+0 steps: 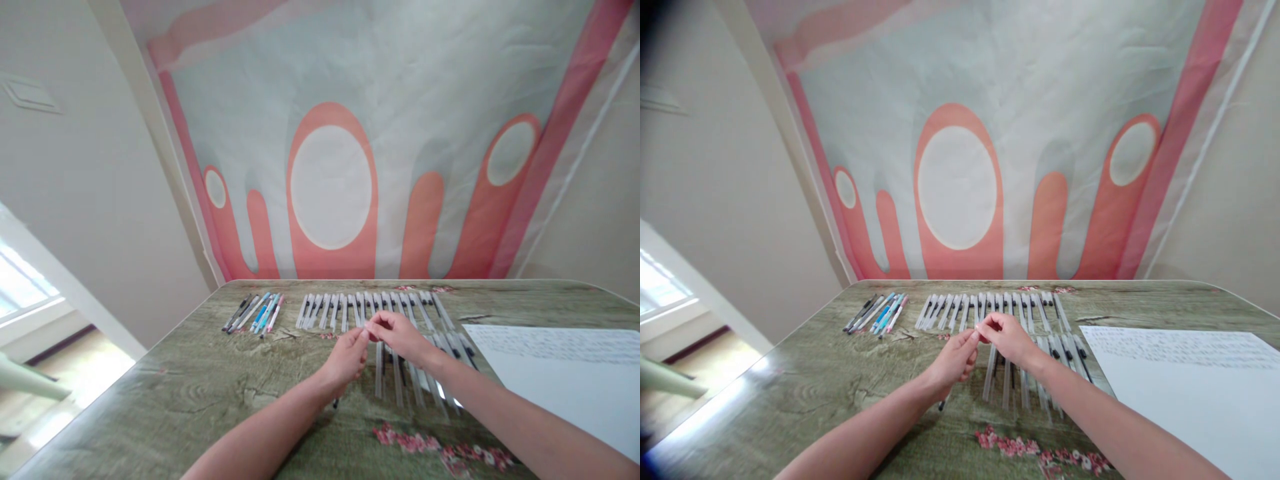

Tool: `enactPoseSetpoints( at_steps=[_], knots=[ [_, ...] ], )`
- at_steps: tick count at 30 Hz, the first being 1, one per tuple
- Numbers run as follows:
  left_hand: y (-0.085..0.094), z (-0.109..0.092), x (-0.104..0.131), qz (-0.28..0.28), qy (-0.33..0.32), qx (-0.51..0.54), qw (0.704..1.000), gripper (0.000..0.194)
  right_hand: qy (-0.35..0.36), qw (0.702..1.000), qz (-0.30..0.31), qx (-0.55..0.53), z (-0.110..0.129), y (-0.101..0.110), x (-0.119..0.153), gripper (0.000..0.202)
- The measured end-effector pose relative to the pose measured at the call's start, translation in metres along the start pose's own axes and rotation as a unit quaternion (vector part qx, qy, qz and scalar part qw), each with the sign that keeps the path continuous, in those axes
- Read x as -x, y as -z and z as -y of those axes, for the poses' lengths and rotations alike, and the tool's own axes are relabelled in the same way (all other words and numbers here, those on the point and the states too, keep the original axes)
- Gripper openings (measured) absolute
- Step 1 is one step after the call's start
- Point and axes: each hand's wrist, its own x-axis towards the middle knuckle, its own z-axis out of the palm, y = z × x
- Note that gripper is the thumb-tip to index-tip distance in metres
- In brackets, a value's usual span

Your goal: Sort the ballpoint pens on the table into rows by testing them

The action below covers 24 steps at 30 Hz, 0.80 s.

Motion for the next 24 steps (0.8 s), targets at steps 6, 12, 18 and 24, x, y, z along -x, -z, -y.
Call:
enactPoseSetpoints(
  at_steps=[6,12,18,24],
  knots=[
    [0.002,0.005,-0.002,0.004,0.015,0.024,1.0,0.047,-0.085,0.995,-0.02,-0.041,-0.004,0.009,-0.004,0.028],
    [0.01,0.012,-0.015,-0.025,0.038,0.133,0.99,0.039,-0.112,0.989,-0.024,-0.088,-0.011,0.015,-0.008,0.025],
    [0.017,0.013,-0.02,-0.012,0.013,0.165,0.986,0.035,-0.111,0.993,0.026,-0.044,-0.015,0.007,-0.004,0.026],
    [0.02,0.017,-0.023,-0.059,0.006,0.14,0.988,0.037,-0.016,0.998,0.021,0.066,-0.017,0.005,-0.004,0.03]
  ],
)
